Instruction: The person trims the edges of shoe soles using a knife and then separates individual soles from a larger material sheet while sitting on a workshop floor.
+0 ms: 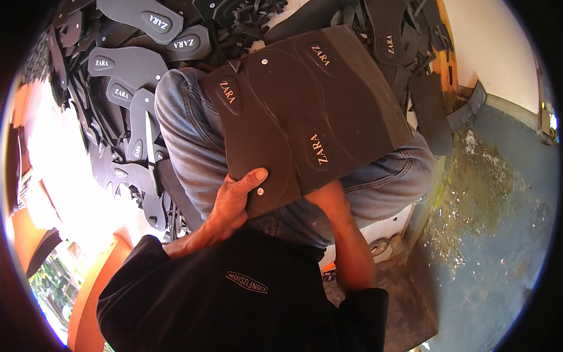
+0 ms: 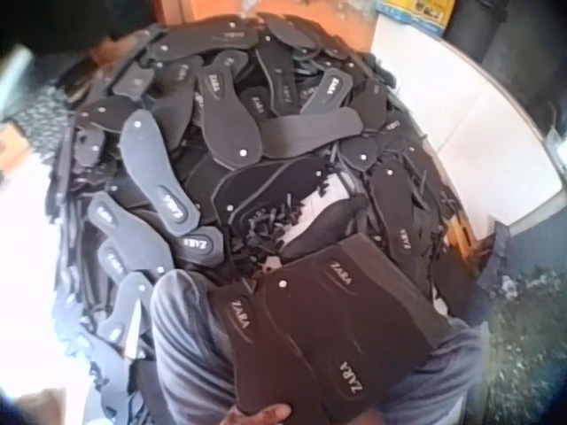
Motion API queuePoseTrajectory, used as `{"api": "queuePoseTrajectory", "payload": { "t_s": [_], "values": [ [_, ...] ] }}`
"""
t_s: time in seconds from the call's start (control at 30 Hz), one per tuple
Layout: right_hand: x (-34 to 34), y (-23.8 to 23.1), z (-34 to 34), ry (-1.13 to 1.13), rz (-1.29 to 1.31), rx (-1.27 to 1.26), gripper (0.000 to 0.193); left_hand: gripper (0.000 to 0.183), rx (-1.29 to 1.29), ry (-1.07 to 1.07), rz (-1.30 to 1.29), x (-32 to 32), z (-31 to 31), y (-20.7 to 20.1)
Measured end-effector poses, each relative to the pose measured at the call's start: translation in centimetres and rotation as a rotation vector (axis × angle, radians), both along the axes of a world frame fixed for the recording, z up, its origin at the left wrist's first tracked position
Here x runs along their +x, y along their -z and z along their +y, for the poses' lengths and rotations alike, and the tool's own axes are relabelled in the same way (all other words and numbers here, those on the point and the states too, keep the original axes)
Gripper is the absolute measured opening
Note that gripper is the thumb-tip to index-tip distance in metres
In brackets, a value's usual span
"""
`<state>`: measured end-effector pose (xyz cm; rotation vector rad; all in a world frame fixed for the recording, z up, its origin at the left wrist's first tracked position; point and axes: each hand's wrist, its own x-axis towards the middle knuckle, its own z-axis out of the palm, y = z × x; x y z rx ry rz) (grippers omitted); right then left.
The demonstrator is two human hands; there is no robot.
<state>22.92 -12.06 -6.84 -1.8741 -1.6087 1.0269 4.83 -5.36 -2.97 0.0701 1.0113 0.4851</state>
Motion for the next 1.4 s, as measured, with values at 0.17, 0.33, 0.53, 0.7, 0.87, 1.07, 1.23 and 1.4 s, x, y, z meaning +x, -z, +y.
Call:
{"api": "queuePoseTrajectory", "payload": {
  "t_s": [0.17, 0.33, 0.53, 0.7, 0.87, 1.07, 1.23, 1.4],
  "values": [
    [0.9, 0.6, 0.6, -0.108, -0.133, 0.091, 0.039, 0.026, -0.004, 0.005, -0.002, -0.1, 0.1, -0.1],
    [0.9, 0.9, 2.0, -0.128, -0.167, 0.128, 0.037, 0.025, -0.015, 0.018, -0.016, -0.3, 0.1, 0.0],
    [0.5, 1.2, 3.0, -0.127, -0.169, 0.145, 0.034, 0.026, -0.009, 0.021, -0.022, -0.4, 0.1, 0.1],
    [0.1, 1.6, 3.7, -0.118, -0.154, 0.147, 0.033, 0.026, -0.018, 0.018, -0.046, -0.5, 0.2, 0.0],
    [-0.8, 1.9, 4.3, -0.097, -0.122, 0.141, 0.031, 0.025, -0.02, 0.009, -0.056, -0.6, 0.2, -0.1],
    [-2.1, 2.4, 4.8, -0.047, -0.084, 0.122, 0.029, 0.027, -0.008, 0.002, -0.048, -0.6, 0.1, 0.1],
    [-3.4, 2.5, 5.4, 0.053, -0.06, 0.093, 0.028, 0.027, 0.002, -0.001, -0.063, -0.4, 0.1, -0.1],
    [-4.7, 2.6, 6.0, 0.149, -0.029, 0.07, 0.026, 0.027, 0.005, -0.01, -0.049, -0.4, 0.1, -0.1]
  ]
}}
